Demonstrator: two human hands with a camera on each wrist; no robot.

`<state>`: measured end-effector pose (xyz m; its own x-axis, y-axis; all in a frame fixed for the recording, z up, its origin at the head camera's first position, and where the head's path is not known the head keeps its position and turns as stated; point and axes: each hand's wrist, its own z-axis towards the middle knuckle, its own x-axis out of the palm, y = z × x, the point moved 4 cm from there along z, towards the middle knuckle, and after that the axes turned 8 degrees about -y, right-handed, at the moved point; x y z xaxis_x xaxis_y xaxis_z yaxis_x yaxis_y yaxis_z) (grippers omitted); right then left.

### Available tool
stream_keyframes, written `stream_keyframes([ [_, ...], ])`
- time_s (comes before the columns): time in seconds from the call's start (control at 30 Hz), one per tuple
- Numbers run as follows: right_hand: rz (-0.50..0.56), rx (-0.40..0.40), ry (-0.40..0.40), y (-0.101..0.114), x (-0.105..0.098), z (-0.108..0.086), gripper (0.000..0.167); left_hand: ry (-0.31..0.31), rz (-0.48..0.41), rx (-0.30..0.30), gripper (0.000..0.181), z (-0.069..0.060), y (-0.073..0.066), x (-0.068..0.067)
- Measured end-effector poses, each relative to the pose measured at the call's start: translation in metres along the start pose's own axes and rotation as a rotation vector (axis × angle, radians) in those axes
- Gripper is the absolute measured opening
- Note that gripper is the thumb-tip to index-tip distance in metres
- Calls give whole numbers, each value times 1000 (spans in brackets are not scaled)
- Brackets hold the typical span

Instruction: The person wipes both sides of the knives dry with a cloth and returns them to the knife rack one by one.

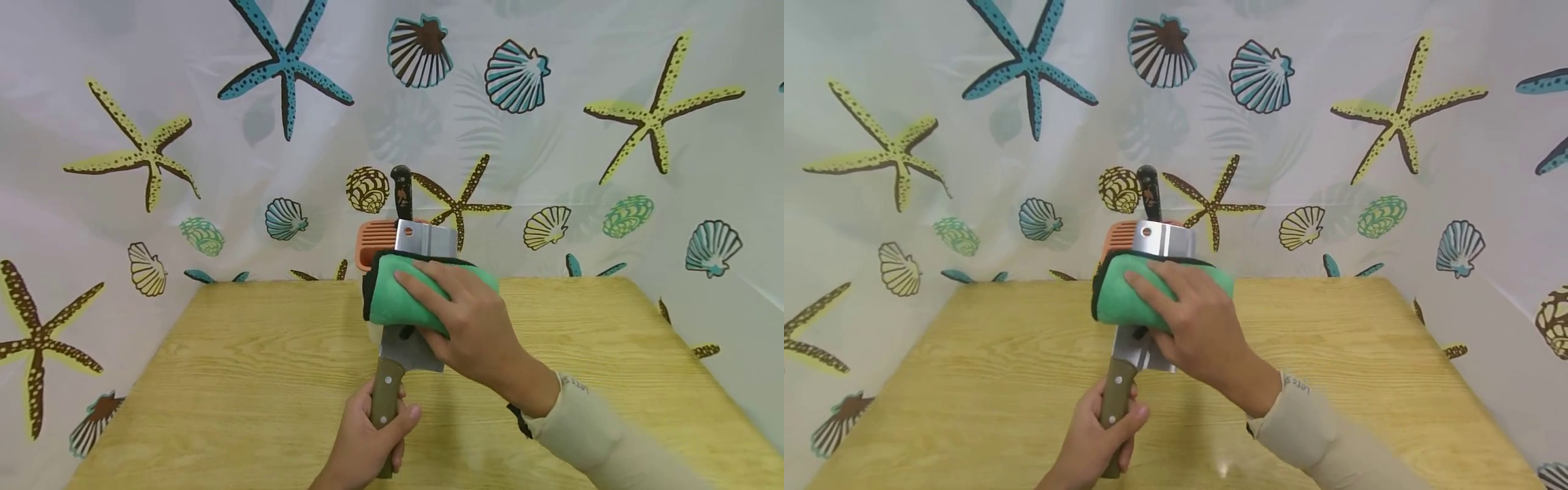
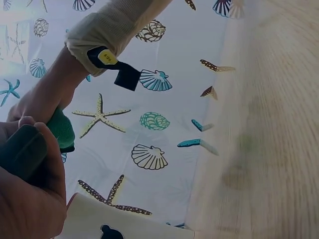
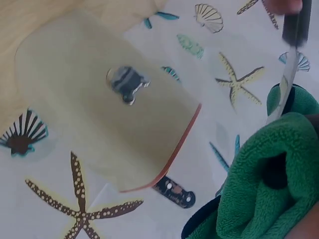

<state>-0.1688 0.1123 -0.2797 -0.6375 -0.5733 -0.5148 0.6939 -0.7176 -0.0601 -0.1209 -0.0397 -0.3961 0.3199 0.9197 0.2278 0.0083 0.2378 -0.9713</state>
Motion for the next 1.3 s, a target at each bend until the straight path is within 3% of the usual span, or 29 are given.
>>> stream_keyframes([
  [0.17, 49, -28, -21, 22, -6, -12, 64, 63, -88, 72, 9, 0, -7, -2],
  [0.27, 76, -38, -42, 29, -8, -19, 58, 137, -177, 119, 8, -1, -10, -1],
  [0.43, 103, -8, -77, 28, -11, -26, 55, 305, -301, 146, 13, -2, -9, 6],
  [0.57, 103, 40, -60, 19, -15, -21, 60, 372, -330, 152, 16, -3, -7, 7],
  [0.67, 103, 87, -72, 9, -19, -15, 62, 396, -343, 129, 23, -5, -5, 5],
  [0.9, 55, 171, -159, -22, -30, 2, 58, 489, -433, -27, 59, -8, 2, 7],
  [1.1, 13, 210, -191, -37, -37, 11, 59, 555, -465, -30, 55, -9, 0, 10],
  [1.3, 81, 124, -174, -18, -32, 2, 55, 554, -482, -4, 49, -10, -6, 12],
])
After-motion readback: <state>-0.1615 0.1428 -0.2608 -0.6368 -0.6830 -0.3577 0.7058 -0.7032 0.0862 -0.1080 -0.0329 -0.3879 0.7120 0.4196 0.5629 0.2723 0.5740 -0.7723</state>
